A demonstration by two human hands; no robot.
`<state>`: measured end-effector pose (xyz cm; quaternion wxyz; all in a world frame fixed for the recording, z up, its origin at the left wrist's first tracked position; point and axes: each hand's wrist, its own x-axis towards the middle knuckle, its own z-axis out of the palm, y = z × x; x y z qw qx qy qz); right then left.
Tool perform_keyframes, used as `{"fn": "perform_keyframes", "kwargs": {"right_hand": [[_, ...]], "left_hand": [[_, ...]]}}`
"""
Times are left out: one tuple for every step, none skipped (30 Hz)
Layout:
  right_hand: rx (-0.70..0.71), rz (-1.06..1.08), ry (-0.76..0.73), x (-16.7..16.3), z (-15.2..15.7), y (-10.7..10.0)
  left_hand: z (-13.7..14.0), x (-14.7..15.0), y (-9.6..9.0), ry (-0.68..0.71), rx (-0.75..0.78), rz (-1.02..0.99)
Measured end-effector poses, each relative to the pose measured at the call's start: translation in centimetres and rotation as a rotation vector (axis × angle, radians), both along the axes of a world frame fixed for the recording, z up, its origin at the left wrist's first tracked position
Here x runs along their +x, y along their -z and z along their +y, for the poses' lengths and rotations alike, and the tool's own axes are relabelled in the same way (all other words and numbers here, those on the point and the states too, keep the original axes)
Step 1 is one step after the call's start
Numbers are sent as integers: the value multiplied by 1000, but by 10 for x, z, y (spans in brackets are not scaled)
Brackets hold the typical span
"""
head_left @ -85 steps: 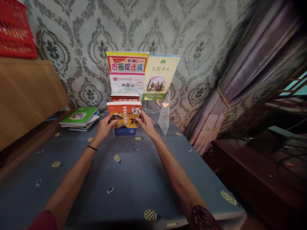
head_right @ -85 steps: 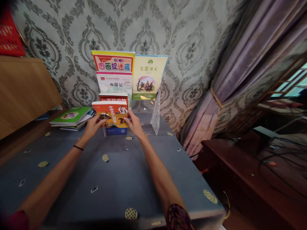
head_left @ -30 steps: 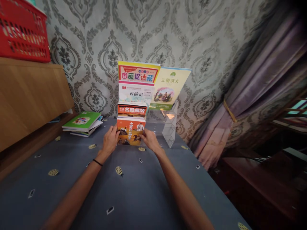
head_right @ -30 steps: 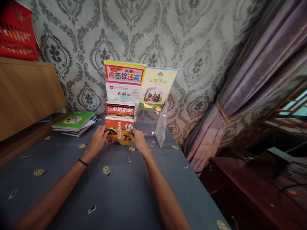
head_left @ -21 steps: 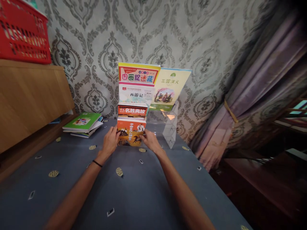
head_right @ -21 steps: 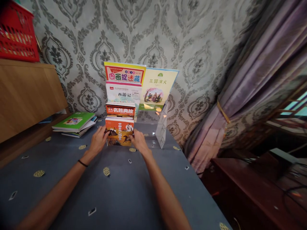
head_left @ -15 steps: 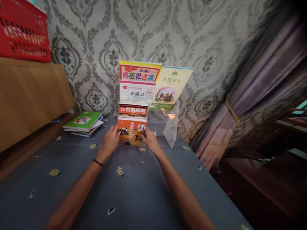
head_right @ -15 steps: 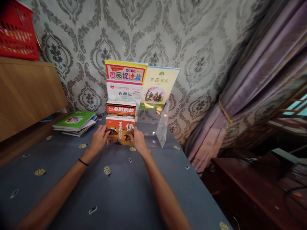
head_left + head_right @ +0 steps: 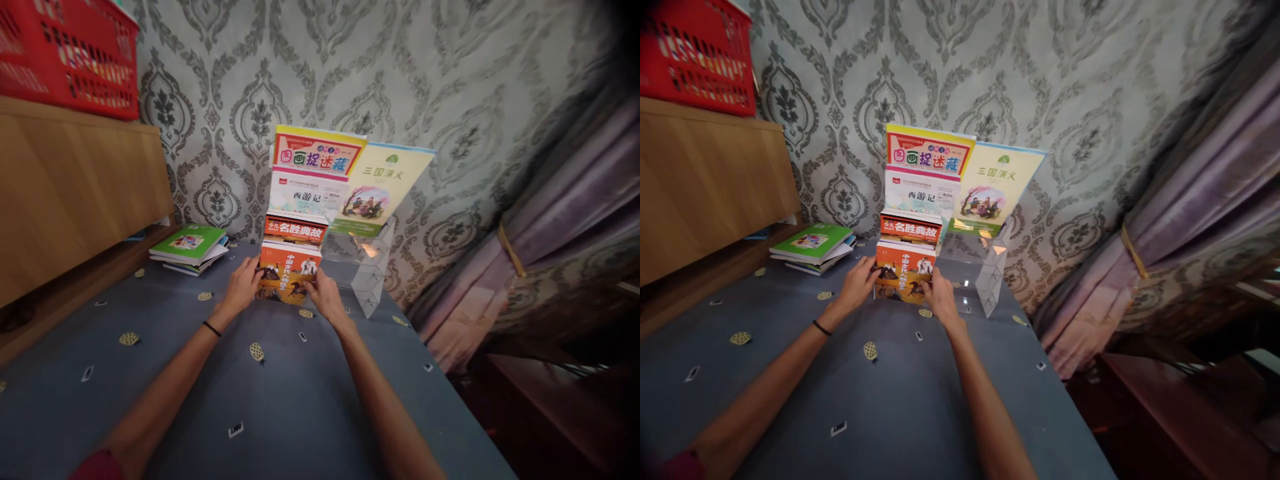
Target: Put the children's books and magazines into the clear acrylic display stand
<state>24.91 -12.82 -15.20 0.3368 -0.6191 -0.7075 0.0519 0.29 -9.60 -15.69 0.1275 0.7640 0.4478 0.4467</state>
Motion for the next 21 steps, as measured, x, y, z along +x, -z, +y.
{"fn": "perform_keyframes", "kwargs": {"right_hand": [[-3,-1,5,1,0,0],[-7,-3,14,1,0,0],[-13,-5,25,2,0,0],[-20,-8,39,3,1,0],[-29,-12,50,4,2,0],[-40,-17,56,5,2,0],[-50,-15,55,6,4,0],[-58,-5,46,7,5,1],[-65,15,31,9,6,1],[-69,43,12,10,7,2],[-73,75,-7,11,8,3],[-78,104,-22,13,10,4],[-83,125,-31,14,11,5],[-87,136,-32,14,11,6],[-91,141,-27,14,12,7],[-93,142,-21,14,13,8],[-93,141,-16,14,13,8],[-90,142,-15,13,13,9],[-85,144,-17,12,13,9],[-79,144,-24,11,13,9],[-74,142,-30,9,12,9]], "left_hand": [[3,-3,-1,47,-37,-43],[6,-6,-2,90,-73,-83],[10,-10,-2,123,-108,-117],[13,-14,-2,146,-141,-146],[17,-18,-2,163,-171,-173],[21,-22,-2,178,-201,-204],[24,-26,-1,187,-226,-234],[28,-30,-1,192,-247,-264],[31,-33,0,195,-266,-292],[34,-36,1,196,-281,-318],[36,-38,1,196,-294,-338],[37,-40,1,196,-305,-353],[38,-40,1,197,-313,-361],[38,-40,0,199,-320,-362],[37,-39,-1,202,-325,-356],[35,-37,-2,205,-327,-344],[33,-34,-3,208,-328,-326],[31,-31,-5,210,-327,-304],[29,-28,-6,211,-322,-279],[26,-25,-7,211,-313,-250],[23,-22,-8,211,-299,-220]]}}
